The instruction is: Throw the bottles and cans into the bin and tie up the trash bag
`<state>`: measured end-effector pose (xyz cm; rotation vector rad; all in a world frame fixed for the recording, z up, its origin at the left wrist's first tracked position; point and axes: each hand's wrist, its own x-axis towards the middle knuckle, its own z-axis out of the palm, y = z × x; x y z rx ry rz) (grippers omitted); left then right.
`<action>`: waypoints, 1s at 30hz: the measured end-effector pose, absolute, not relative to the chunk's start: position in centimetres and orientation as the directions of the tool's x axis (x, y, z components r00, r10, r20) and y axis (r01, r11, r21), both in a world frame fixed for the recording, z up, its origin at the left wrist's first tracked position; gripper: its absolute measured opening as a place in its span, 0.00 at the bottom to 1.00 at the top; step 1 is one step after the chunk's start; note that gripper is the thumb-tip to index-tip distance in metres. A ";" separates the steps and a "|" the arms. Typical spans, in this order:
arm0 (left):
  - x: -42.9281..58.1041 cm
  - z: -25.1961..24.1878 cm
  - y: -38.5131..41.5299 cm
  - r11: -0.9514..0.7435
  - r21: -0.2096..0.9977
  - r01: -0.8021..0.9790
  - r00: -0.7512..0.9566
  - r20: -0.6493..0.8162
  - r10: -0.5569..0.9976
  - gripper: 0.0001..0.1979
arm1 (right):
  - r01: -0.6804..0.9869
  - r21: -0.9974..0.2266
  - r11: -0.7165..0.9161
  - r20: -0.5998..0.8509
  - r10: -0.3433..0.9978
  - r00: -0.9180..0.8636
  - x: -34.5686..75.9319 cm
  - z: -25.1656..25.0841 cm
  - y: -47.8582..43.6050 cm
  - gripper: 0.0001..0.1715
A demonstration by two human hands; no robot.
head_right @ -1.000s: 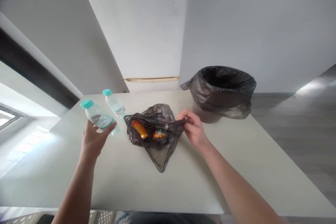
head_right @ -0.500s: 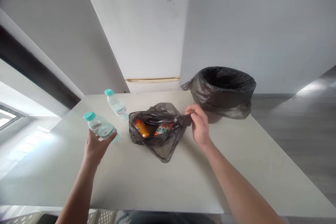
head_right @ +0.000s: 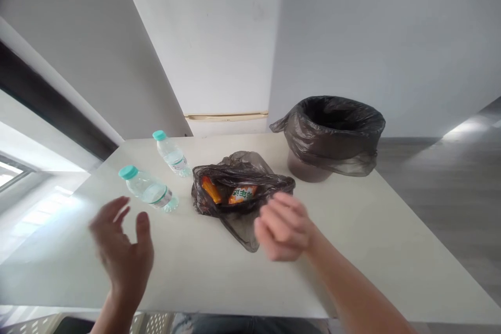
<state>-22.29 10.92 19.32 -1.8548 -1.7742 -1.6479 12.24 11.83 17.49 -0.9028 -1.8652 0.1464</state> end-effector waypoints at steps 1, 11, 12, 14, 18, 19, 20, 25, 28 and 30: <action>-21.4 19.2 10.6 -0.363 0.545 0.756 -0.159 0.690 0.706 0.26 | 0.491 -0.356 0.795 0.717 0.569 -0.402 11.5 17.9 11.6 0.09; -15.4 15.0 15.6 -0.207 0.698 0.685 0.106 0.186 0.977 0.28 | 0.714 -0.118 0.691 0.400 0.691 -0.603 9.3 17.5 14.5 0.37; -15.0 14.9 16.2 -0.199 0.710 0.675 0.105 0.174 0.979 0.27 | 0.736 -0.079 0.673 0.342 0.711 -0.614 9.4 17.2 14.6 0.41; -14.2 15.0 17.5 -0.200 0.735 0.648 0.105 0.174 0.979 0.25 | 0.773 -0.001 0.634 0.251 0.749 -0.614 9.5 17.0 14.7 0.45; -12.9 14.8 19.2 -0.153 0.800 0.580 0.064 0.143 0.988 0.23 | 0.822 0.070 0.565 0.218 0.795 -0.566 9.3 17.1 14.8 0.37; -12.6 14.7 19.4 -0.130 0.818 0.560 0.049 0.123 0.991 0.23 | 0.829 0.061 0.556 0.222 0.802 -0.555 9.4 17.2 14.8 0.34; -12.4 14.5 19.6 -0.115 0.832 0.542 0.042 0.110 0.993 0.22 | 0.838 0.039 0.544 0.229 0.811 -0.538 9.5 17.4 14.8 0.31; -12.0 13.1 19.5 -0.188 0.853 0.486 0.107 0.155 0.982 0.23 | 0.879 -0.236 0.414 0.330 0.885 -0.328 10.8 19.2 14.7 0.32; -11.9 12.0 19.5 -0.248 0.838 0.486 0.162 0.192 0.968 0.25 | 0.762 -0.504 0.406 0.407 0.890 -0.205 11.5 20.2 14.7 0.33; -11.8 11.4 19.6 -0.291 0.818 0.497 0.205 0.215 0.955 0.28 | 0.596 -0.686 0.418 0.451 0.887 -0.103 11.8 20.2 14.8 0.28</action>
